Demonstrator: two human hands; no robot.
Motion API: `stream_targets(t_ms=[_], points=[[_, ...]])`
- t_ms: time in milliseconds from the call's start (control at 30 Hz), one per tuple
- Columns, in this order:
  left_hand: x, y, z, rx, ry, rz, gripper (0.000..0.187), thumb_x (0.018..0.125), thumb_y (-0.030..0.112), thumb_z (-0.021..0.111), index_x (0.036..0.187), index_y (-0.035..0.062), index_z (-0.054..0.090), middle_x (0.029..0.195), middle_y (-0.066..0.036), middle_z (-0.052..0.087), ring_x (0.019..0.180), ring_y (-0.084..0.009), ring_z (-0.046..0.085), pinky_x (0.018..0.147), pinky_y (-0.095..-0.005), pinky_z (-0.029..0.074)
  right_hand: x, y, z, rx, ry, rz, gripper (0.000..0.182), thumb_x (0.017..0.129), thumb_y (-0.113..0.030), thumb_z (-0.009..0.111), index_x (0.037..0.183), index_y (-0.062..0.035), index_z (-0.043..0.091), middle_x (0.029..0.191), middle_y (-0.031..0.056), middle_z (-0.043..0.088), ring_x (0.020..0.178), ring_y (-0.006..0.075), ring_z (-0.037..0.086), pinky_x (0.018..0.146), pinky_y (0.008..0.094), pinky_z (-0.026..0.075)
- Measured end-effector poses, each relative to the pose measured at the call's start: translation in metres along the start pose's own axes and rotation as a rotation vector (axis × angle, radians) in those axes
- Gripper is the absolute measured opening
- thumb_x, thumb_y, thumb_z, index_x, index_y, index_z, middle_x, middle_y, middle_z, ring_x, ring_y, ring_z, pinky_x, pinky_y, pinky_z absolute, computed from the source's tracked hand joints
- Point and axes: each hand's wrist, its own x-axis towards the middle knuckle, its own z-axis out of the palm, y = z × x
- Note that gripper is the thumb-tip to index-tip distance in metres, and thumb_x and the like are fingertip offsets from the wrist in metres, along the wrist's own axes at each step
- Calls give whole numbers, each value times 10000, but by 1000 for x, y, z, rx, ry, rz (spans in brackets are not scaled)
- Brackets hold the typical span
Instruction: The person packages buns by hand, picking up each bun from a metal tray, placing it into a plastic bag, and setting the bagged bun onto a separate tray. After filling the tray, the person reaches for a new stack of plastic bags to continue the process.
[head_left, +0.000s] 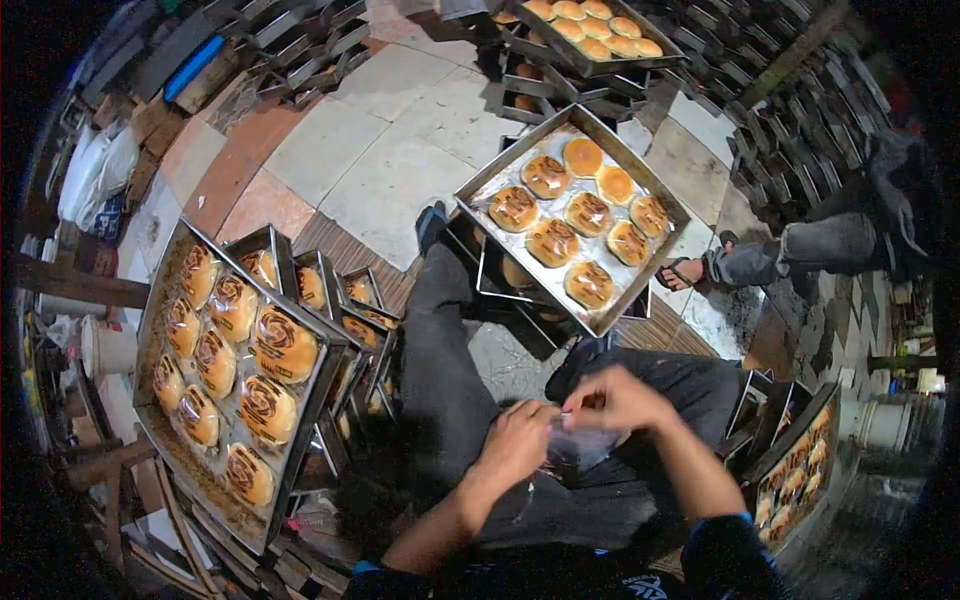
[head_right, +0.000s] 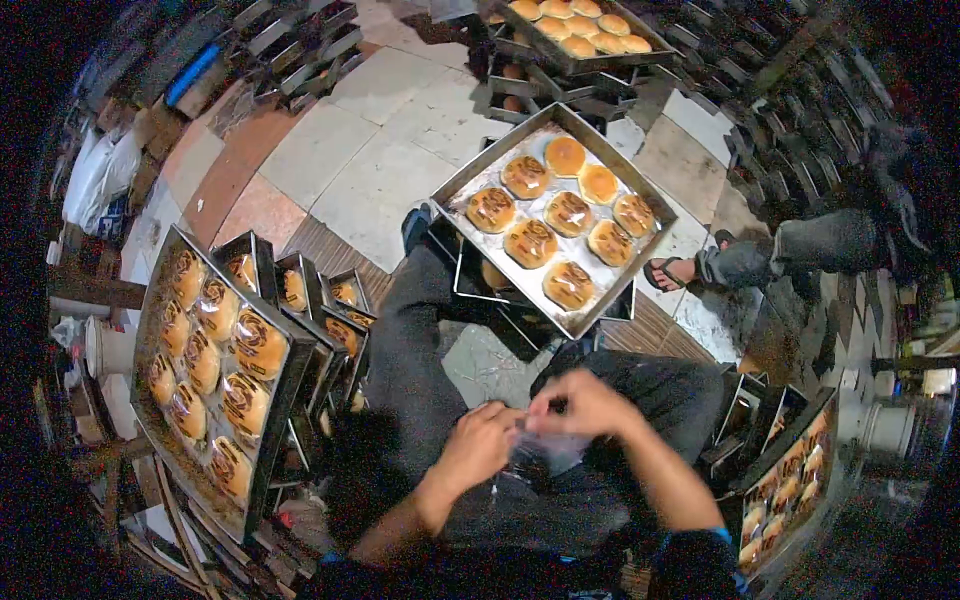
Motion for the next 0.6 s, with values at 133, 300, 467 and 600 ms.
stream_targets(t_ms=[133, 300, 467, 600], points=[[5, 3, 17, 45, -25, 8, 148, 871, 156, 643, 905, 14, 673, 865, -163, 639, 819, -359, 639, 739, -442, 514, -41, 3, 63, -163, 504, -48, 131, 829, -126, 692, 844, -1, 653, 794, 168, 665, 709, 348, 656, 708, 407, 524], [8, 35, -5, -100, -17, -98, 292, 896, 297, 656, 939, 9, 684, 902, -190, 671, 789, -320, 676, 716, -389, 535, -58, -10, 46, -645, 836, -226, 133, 704, -48, 678, 835, -35, 697, 930, 171, 654, 901, 330, 629, 760, 418, 503], [12, -9, -12, -563, 134, -43, 188, 897, 104, 660, 1043, -13, 651, 984, -79, 670, 809, -204, 662, 739, -300, 521, -68, -40, 8, 275, 1224, -202, 98, 848, -29, 687, 932, -5, 734, 774, 76, 657, 713, 126, 607, 641, 250, 467], [25, 1, -42, -1242, 640, -227, 66, 907, 65, 659, 944, 11, 654, 822, -24, 663, 672, -88, 578, 596, -225, 463, -43, -66, 18, 436, 1147, -169, 87, 856, -35, 689, 922, 5, 728, 790, 73, 665, 683, 120, 598, 626, 246, 460]])
